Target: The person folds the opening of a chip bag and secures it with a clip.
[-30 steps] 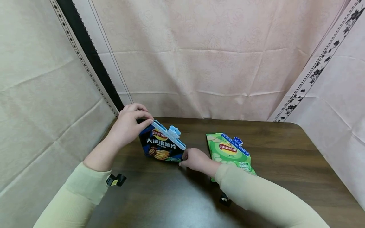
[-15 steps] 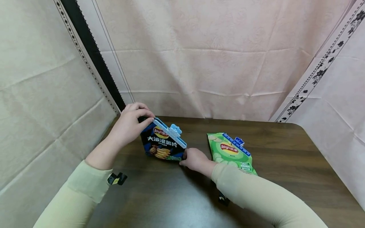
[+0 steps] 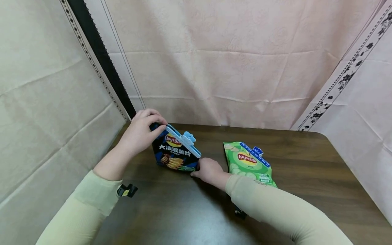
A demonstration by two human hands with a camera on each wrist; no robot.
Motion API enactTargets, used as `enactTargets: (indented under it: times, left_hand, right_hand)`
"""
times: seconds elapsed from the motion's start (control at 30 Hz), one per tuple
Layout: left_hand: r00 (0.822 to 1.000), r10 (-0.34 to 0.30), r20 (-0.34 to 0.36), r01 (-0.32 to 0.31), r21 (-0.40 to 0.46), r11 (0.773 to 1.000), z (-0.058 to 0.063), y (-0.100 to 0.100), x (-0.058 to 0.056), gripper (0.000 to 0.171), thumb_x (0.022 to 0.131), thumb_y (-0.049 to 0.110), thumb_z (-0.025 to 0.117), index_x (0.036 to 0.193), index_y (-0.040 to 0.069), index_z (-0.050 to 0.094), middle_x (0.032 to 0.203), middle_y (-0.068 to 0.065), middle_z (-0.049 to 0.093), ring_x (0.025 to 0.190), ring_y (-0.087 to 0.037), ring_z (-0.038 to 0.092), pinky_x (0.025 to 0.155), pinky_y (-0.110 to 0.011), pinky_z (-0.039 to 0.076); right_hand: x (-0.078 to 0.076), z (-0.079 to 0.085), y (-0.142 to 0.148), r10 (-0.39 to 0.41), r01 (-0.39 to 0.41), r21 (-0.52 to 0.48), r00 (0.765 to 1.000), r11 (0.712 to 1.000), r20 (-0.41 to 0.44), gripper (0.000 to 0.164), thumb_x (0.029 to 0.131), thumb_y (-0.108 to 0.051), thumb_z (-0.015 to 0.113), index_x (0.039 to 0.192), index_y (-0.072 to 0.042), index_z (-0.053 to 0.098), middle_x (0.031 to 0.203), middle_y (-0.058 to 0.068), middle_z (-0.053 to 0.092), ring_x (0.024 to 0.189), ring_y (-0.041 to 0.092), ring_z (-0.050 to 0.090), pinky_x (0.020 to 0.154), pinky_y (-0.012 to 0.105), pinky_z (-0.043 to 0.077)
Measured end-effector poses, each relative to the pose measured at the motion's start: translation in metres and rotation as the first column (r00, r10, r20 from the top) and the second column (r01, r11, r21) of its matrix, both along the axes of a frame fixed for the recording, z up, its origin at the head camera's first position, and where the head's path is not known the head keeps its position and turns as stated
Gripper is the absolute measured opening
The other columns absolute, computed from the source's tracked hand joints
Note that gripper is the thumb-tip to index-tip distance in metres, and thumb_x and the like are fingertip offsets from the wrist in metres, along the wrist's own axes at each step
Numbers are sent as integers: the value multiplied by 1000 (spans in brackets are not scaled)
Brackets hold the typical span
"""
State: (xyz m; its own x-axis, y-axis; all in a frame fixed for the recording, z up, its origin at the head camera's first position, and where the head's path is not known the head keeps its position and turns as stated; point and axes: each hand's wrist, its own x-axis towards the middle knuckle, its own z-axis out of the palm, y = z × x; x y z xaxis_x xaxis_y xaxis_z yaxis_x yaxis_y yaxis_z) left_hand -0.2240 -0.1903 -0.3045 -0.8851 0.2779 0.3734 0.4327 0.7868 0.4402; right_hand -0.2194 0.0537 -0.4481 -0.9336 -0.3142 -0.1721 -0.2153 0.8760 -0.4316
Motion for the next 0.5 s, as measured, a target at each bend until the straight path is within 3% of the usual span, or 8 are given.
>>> enactTargets:
  times: [0.27, 0.5]
  left_hand:
    - [1000, 20, -19, -20, -7, 1000, -3, 2, -6, 13, 98, 21, 65, 107, 16, 72, 125, -4, 54, 124, -29, 40, 100, -53, 36]
    - [999, 31, -31, -31, -19, 999, -5, 3, -13, 14, 99, 21, 63, 107, 14, 72, 125, -6, 56, 123, -31, 42, 107, -55, 27]
  right_hand:
    - [3, 0, 0, 0, 0, -12, 1000, 1000, -11, 35, 88, -41, 75, 100, -8, 73, 88, 3, 72, 68, 14, 60, 70, 36, 54]
    - [3, -2, 0, -32, 32, -33, 999, 999, -4, 29, 87, -39, 75, 89, -10, 73, 73, -2, 66, 64, 14, 56, 62, 33, 50]
